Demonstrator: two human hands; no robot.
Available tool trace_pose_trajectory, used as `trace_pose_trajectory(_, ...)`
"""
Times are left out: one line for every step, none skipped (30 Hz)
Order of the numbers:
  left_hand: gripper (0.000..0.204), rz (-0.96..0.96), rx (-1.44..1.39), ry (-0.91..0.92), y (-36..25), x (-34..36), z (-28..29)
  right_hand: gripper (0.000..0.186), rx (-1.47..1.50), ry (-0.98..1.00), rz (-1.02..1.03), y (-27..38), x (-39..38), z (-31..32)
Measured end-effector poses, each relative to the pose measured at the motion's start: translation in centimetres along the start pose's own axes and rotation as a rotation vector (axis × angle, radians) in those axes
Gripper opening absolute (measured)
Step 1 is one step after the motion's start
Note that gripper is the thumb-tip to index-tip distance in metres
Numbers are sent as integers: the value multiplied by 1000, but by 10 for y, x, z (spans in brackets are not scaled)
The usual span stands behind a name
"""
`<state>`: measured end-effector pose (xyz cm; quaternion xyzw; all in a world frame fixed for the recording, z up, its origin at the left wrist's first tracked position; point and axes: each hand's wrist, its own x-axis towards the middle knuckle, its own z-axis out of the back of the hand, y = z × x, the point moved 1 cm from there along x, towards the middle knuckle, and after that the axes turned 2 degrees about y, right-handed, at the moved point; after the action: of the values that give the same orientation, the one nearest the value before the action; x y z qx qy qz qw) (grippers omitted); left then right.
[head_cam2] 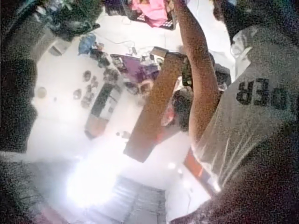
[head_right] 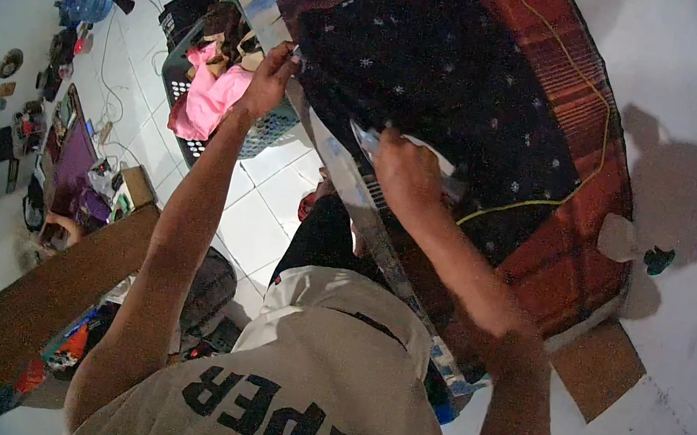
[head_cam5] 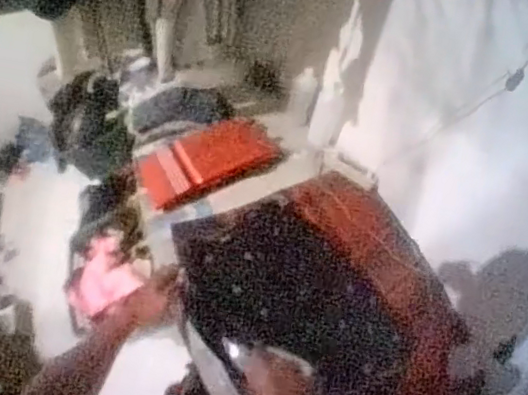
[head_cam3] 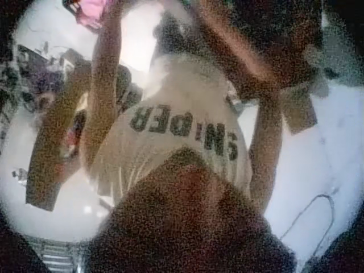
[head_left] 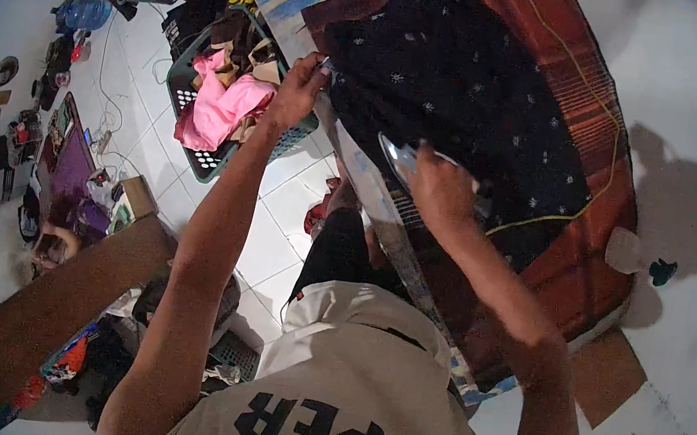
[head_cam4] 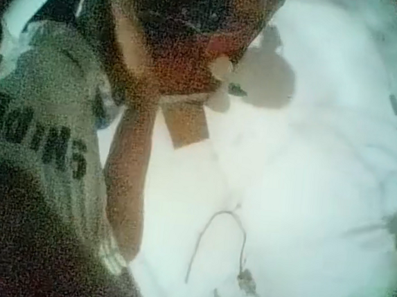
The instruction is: The person takes a pair of shorts from a basket, spreads them on an ironing surface, sprays them with liquid from a bottle, and irons them using an iron.
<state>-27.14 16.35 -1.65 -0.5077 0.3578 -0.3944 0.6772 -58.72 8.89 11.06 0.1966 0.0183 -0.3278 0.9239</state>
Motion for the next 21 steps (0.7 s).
trace_pose_trajectory(23,11,-53,8,1,1,-1,19,5,-4,30,7,8,-3)
trace_pose_trajectory(23,22,-103,17,2,2,1,18,13,-11,60,13,18,-10)
trace_pose_trajectory(24,31,-152,29,-2,4,2,18,20,-20,88,21,28,-12)
trace_pose_trajectory(24,30,-152,26,-5,6,1,18,45,-19,76,28,36,-13)
trace_pose_trajectory(24,31,-154,24,-11,6,-1,17,70,-16,63,34,43,-12)
trace_pose_trajectory(24,30,-159,22,-16,6,-4,17,92,-13,49,38,47,-12)
trace_pose_trajectory(25,50,-123,25,-20,7,-6,16,57,-127,65,41,48,-15)
trace_pose_trajectory(27,71,-85,21,-22,6,-3,17,58,-110,63,42,48,-14)
trace_pose_trajectory(28,93,-49,16,-24,5,0,19,59,-92,62,43,48,-14)
trace_pose_trajectory(29,87,-57,17,-24,4,0,21,61,-72,62,44,49,-13)
trace_pose_trajectory(30,80,-63,13,-22,2,1,18,50,-47,57,41,47,-14)
trace_pose_trajectory(31,73,-69,8,-20,2,4,16,39,-22,53,36,41,-14)
trace_pose_trajectory(27,69,-37,28,-19,5,10,15,28,5,49,33,40,-16)
trace_pose_trajectory(28,71,8,42,-21,7,8,14,40,-11,68,33,42,-16)
trace_pose_trajectory(29,74,50,65,-28,9,3,14,51,-26,77,32,43,-16)
trace_pose_trajectory(30,76,91,90,-34,11,-3,14,62,-42,86,32,45,-16)
trace_pose_trajectory(32,22,40,77,-20,7,14,13,87,-66,138,51,54,-17)
trace_pose_trajectory(33,37,92,84,-21,8,11,13,96,-93,150,58,63,-22)
trace_pose_trajectory(33,50,144,92,-22,9,7,14,104,-121,161,64,69,-26)
trace_pose_trajectory(34,62,198,102,-23,9,5,14,108,-122,186,68,70,-28)
trace_pose_trajectory(37,67,194,88,-25,10,4,15,112,-123,208,70,71,-30)
